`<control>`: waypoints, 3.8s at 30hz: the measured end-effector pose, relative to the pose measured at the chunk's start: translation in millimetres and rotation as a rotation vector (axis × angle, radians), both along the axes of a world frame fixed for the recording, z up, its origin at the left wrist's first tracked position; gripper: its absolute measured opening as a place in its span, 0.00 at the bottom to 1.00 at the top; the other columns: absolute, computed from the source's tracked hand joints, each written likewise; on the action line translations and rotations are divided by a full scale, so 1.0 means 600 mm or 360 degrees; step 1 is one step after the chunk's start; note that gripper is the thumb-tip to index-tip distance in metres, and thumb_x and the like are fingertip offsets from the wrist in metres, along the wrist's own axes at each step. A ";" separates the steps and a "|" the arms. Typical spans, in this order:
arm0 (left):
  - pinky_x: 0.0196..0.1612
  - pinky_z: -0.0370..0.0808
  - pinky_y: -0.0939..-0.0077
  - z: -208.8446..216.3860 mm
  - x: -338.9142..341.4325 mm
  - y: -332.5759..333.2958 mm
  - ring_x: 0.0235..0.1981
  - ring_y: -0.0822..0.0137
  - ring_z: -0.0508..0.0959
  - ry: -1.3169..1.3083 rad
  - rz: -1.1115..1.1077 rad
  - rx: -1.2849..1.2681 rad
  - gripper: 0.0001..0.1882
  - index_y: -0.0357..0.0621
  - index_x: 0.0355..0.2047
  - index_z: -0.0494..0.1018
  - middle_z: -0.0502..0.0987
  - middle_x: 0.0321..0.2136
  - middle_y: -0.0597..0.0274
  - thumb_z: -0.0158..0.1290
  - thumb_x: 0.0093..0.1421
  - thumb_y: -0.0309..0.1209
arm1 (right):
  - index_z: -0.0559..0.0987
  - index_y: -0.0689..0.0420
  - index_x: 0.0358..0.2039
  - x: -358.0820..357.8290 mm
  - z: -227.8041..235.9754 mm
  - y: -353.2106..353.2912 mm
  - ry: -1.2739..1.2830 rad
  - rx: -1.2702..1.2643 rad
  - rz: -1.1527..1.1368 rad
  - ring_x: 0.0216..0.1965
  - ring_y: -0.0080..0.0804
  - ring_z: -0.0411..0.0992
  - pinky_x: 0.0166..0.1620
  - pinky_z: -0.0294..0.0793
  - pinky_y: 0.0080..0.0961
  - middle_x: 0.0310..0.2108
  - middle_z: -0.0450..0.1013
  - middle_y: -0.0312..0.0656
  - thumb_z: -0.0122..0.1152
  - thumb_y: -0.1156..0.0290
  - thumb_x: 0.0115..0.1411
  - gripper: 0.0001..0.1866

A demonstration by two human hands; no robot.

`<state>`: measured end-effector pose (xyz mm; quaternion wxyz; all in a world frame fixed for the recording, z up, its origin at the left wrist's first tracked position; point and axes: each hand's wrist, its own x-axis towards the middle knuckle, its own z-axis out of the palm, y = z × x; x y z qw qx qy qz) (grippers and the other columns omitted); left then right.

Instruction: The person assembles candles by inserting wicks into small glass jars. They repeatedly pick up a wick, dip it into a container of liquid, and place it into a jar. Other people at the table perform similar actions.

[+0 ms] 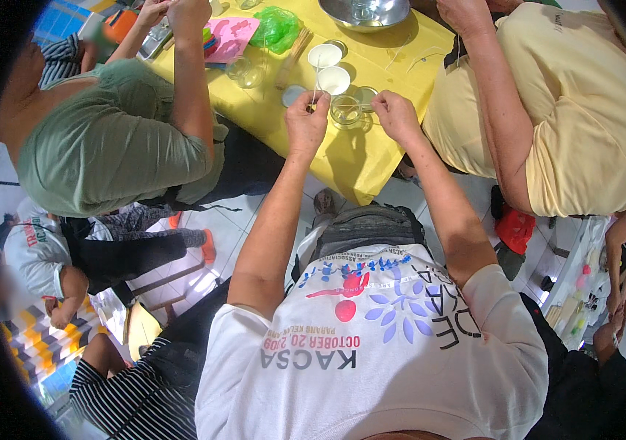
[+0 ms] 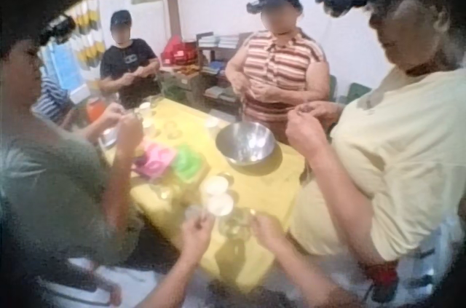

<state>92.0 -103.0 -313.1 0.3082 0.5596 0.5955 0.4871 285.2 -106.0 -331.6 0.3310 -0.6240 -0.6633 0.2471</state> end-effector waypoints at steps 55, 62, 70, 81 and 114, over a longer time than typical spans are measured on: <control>0.38 0.73 0.68 -0.099 0.050 0.031 0.31 0.56 0.79 0.0143 -0.0049 0.0105 0.13 0.38 0.31 0.78 0.79 0.27 0.48 0.56 0.52 0.36 | 0.80 0.57 0.30 0.003 -0.069 0.059 -0.0244 -0.0048 0.0082 0.33 0.44 0.75 0.37 0.73 0.38 0.29 0.76 0.48 0.60 0.65 0.52 0.10; 0.36 0.72 0.72 -0.089 0.054 0.016 0.29 0.64 0.77 0.0155 -0.0005 0.0095 0.12 0.37 0.32 0.78 0.79 0.27 0.53 0.57 0.53 0.34 | 0.80 0.56 0.28 -0.005 -0.044 0.075 -0.0498 -0.0360 0.0110 0.32 0.45 0.75 0.36 0.73 0.39 0.27 0.76 0.48 0.60 0.63 0.51 0.11; 0.36 0.74 0.68 -0.069 0.053 0.009 0.29 0.57 0.80 0.0223 0.0012 0.0073 0.11 0.38 0.31 0.78 0.79 0.27 0.49 0.57 0.52 0.34 | 0.79 0.57 0.28 -0.012 -0.029 0.072 -0.0603 -0.0243 0.0150 0.34 0.45 0.75 0.37 0.73 0.41 0.30 0.76 0.48 0.55 0.67 0.52 0.09; 0.36 0.74 0.69 -0.069 0.053 0.008 0.29 0.58 0.79 0.0164 -0.0004 0.0104 0.10 0.38 0.31 0.78 0.79 0.27 0.50 0.57 0.52 0.33 | 0.82 0.51 0.30 -0.028 -0.014 0.092 -0.0964 -0.0231 0.0552 0.36 0.43 0.76 0.36 0.74 0.38 0.32 0.77 0.45 0.56 0.70 0.50 0.08; 0.31 0.73 0.71 -0.053 0.048 0.039 0.23 0.62 0.77 0.0152 0.0013 0.0096 0.10 0.39 0.31 0.78 0.79 0.24 0.51 0.57 0.52 0.33 | 0.79 0.55 0.30 -0.037 0.007 0.116 -0.0950 0.0019 0.0525 0.36 0.45 0.75 0.36 0.74 0.39 0.31 0.74 0.48 0.55 0.72 0.52 0.06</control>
